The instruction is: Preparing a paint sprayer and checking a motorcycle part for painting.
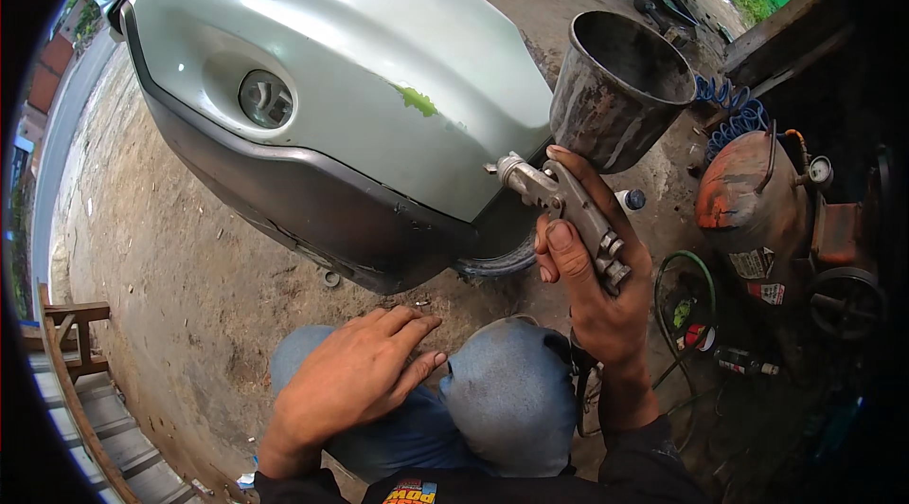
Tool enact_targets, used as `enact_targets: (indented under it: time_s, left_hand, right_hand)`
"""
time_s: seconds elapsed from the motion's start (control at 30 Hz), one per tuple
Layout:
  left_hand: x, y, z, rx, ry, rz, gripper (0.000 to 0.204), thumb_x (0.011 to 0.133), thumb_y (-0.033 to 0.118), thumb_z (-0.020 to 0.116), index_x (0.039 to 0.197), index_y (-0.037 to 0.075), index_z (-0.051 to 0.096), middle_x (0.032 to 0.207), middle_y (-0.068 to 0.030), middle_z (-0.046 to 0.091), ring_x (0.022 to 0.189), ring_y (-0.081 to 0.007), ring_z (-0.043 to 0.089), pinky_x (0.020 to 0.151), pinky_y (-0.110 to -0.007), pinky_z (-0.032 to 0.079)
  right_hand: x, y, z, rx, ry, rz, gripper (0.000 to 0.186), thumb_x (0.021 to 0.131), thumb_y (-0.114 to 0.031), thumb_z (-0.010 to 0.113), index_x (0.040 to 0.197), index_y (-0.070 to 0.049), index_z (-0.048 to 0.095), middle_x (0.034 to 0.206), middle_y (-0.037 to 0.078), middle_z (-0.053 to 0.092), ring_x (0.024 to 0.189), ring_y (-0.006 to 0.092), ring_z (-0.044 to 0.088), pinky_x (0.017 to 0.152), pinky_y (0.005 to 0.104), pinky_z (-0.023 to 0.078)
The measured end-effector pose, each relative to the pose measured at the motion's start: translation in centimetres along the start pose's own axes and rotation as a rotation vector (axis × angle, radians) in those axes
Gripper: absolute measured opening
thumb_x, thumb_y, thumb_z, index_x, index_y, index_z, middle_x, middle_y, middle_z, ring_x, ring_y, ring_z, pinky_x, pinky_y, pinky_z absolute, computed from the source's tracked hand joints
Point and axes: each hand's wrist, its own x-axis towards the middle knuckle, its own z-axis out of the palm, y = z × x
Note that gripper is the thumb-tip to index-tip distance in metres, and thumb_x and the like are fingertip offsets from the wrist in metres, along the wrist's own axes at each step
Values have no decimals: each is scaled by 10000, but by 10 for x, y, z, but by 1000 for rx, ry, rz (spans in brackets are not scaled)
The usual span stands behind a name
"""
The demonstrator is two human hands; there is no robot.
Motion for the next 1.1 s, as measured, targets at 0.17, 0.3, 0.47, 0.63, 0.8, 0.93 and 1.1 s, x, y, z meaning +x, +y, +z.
enact_targets:
  time_s: [0.17, 0.3, 0.47, 0.63, 0.8, 0.93, 1.1]
  left_hand:
    - [2, 2, -2, -12, -5, -10, 444, 1067, 340, 677, 1376, 21, 684, 1274, -188, 707, 1186, -400, 684, 1023, -465, 556]
    - [2, -1, 0, -8, 11, -6, 449, 1068, 345, 675, 1381, 22, 682, 1276, -187, 707, 1184, -400, 684, 1020, -465, 556]
    - [1, -2, 0, -2, 5, -11, 458, 1067, 349, 675, 1387, 21, 679, 1277, -192, 706, 1186, -404, 684, 1025, -466, 554]
    - [1, -3, 3, 1, 21, 5, 461, 1070, 350, 671, 1394, 22, 674, 1278, -196, 706, 1192, -409, 682, 1036, -469, 551]
    - [-1, -2, 2, 3, 23, 12, 464, 1072, 348, 668, 1403, 22, 668, 1284, -196, 704, 1194, -408, 682, 1038, -469, 551]
    - [-1, -2, 0, -15, 7, 1, 464, 1071, 351, 668, 1406, 29, 670, 1285, -195, 703, 1192, -405, 684, 1033, -466, 556]
    - [0, -2, -3, -27, 5, 1, 462, 1073, 353, 667, 1405, 32, 674, 1284, -195, 706, 1193, -403, 684, 1030, -466, 558]
  right_hand:
    - [1, 4, -6, -23, 37, 28, 481, 1099, -105, 663, 1562, -4, 582, 1386, 164, 733, 1078, 120, 691, 917, 286, 565]
    - [-1, 11, -10, -22, 34, 33, 476, 1099, -117, 667, 1557, -11, 590, 1391, 162, 729, 1062, 114, 685, 908, 287, 566]
    - [-3, 13, -13, -26, 48, 60, 476, 1101, -121, 667, 1558, -12, 591, 1368, 145, 740, 1005, 92, 664, 880, 272, 556]
    - [5, 9, -9, -14, 43, 55, 474, 1105, -125, 667, 1562, -23, 593, 1275, 88, 753, 931, 63, 616, 838, 249, 533]
    - [14, 3, -5, 1, 11, 86, 477, 1107, -115, 666, 1572, -41, 589, 1057, -7, 707, 828, 29, 524, 750, 215, 470]
    - [18, 6, 0, 21, -13, 62, 482, 1107, -115, 667, 1578, -52, 587, 981, -27, 685, 812, 25, 521, 726, 209, 459]
    - [18, -3, 1, 15, -24, 24, 486, 1107, -120, 671, 1583, -71, 588, 973, -33, 672, 810, 25, 522, 709, 207, 459]
